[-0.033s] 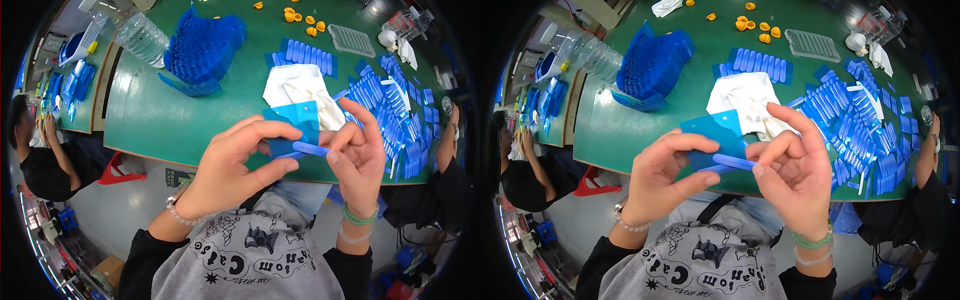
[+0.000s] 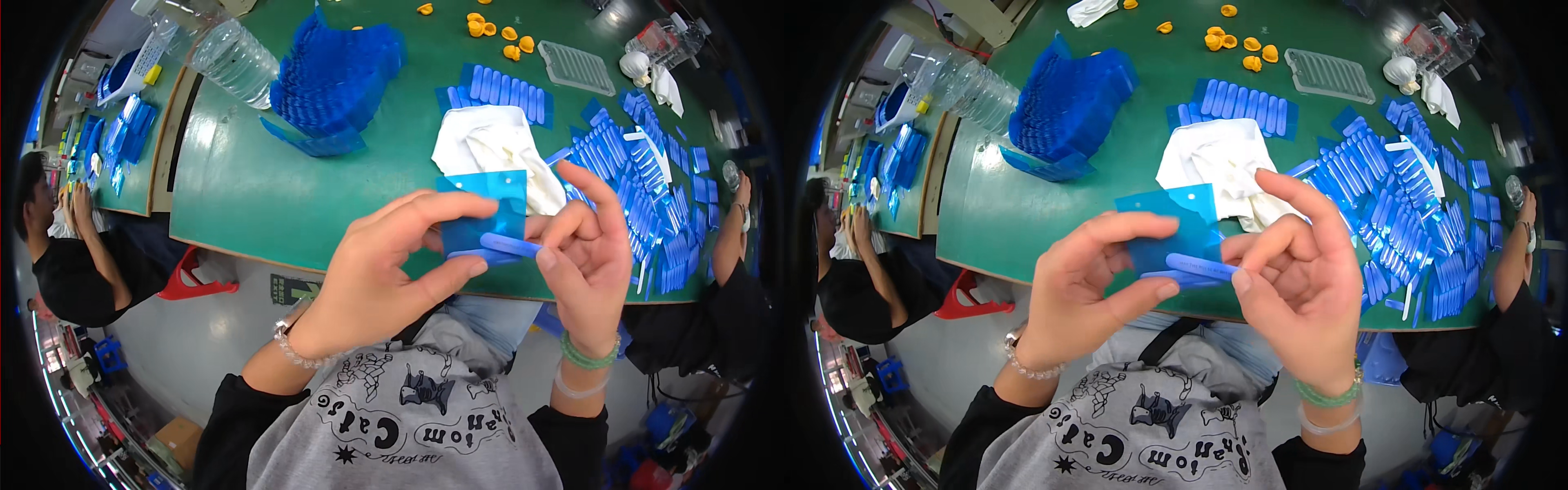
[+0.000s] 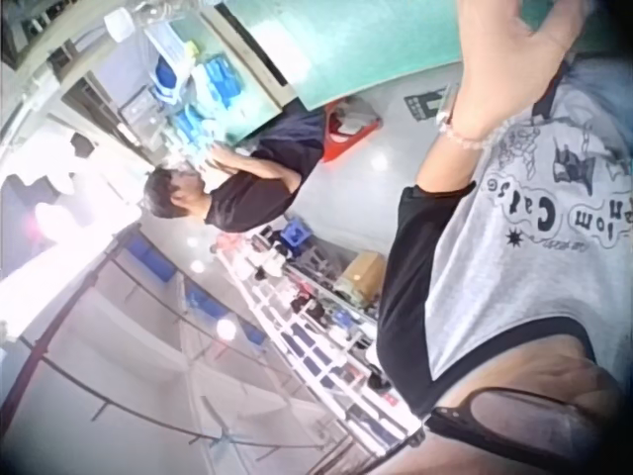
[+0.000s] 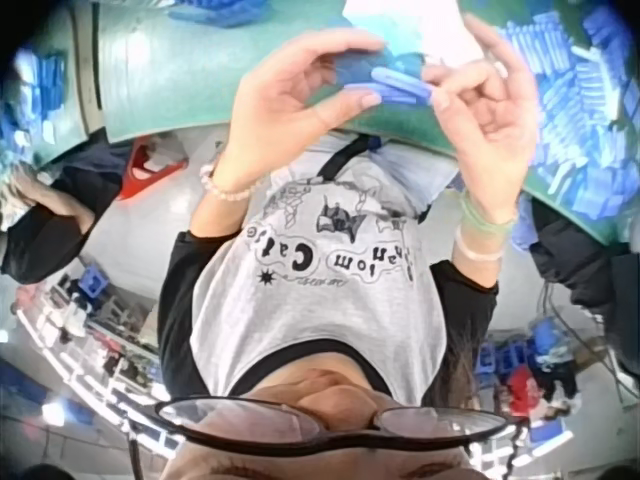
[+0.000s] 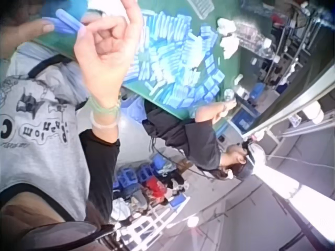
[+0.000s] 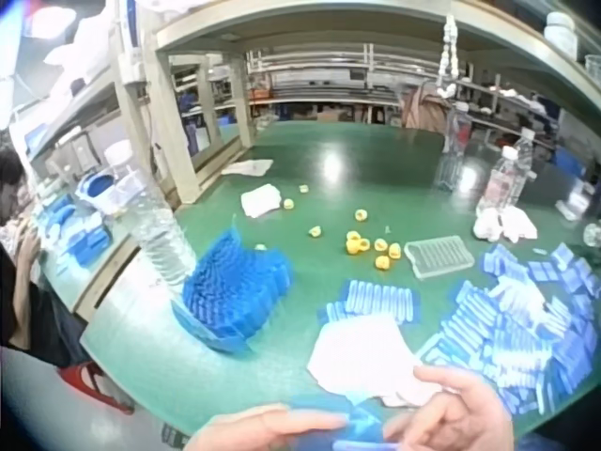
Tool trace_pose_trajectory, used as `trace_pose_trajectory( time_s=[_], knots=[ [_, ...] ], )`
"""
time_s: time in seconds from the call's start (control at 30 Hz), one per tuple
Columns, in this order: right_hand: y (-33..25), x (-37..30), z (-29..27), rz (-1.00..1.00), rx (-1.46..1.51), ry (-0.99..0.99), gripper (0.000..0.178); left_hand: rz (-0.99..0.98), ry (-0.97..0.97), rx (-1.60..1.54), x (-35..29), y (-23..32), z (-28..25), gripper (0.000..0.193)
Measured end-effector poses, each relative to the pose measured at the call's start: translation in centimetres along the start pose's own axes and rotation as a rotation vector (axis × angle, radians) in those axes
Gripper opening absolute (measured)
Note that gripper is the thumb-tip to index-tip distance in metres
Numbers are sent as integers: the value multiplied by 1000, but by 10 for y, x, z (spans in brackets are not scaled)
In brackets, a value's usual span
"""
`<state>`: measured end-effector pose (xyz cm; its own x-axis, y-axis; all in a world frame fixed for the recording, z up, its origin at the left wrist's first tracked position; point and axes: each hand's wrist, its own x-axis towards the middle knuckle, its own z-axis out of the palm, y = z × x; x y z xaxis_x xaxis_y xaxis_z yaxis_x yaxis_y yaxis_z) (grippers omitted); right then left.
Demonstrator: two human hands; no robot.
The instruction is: The person attaches small plastic strips onto backing sheets by hand, aligns and presses them into place, and stacks the completed sheets on the table.
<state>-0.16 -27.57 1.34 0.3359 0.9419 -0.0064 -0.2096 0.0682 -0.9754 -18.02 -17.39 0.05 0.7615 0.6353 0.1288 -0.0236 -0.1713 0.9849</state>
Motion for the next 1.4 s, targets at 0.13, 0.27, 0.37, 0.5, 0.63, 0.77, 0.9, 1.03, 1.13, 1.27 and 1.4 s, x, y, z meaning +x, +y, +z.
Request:
trace_pose_trajectory(
  time_s=[0.13, 0.27, 0.37, 0.5, 0.63, 0.77, 0.9, 1.03, 1.13, 1.27, 1.4],
  knots=[
    [-10, 0, 4, -3, -118, -48, 67, 2, 8, -114, 1, 1, 5, 47],
    [-10, 3, 4, 37, -181, -63, 70, 81, 13, -105, 0, -2, 4, 48],
    [-13, 4, 3, 21, -196, -69, 70, 22, 22, -109, -1, 1, 5, 47],
    [-15, 7, 6, 51, -203, -22, 71, -4, 23, -97, 0, 3, 5, 46],
    [-11, 6, 3, 3, -227, -23, 70, 1, 37, -127, 0, 6, 8, 42],
    [-10, 5, 4, -24, -271, -17, 74, -24, 50, -141, 0, 4, 9, 36],
    [-14, 7, 2, 20, -281, -35, 76, -35, 45, -169, -1, 5, 9, 36],
    [-14, 8, 2, 46, -264, -42, 77, -71, 53, -198, 1, 5, 10, 36],
    [-14, 9, 1, 47, -257, -45, 78, -85, 56, -207, 1, 6, 11, 37],
    [-15, 10, 1, 53, -251, -49, 78, -92, 50, -190, 1, 6, 9, 38],
    [-14, 8, 3, 43, -273, -43, 78, -111, 55, -200, 1, 5, 10, 36]
  ],
)
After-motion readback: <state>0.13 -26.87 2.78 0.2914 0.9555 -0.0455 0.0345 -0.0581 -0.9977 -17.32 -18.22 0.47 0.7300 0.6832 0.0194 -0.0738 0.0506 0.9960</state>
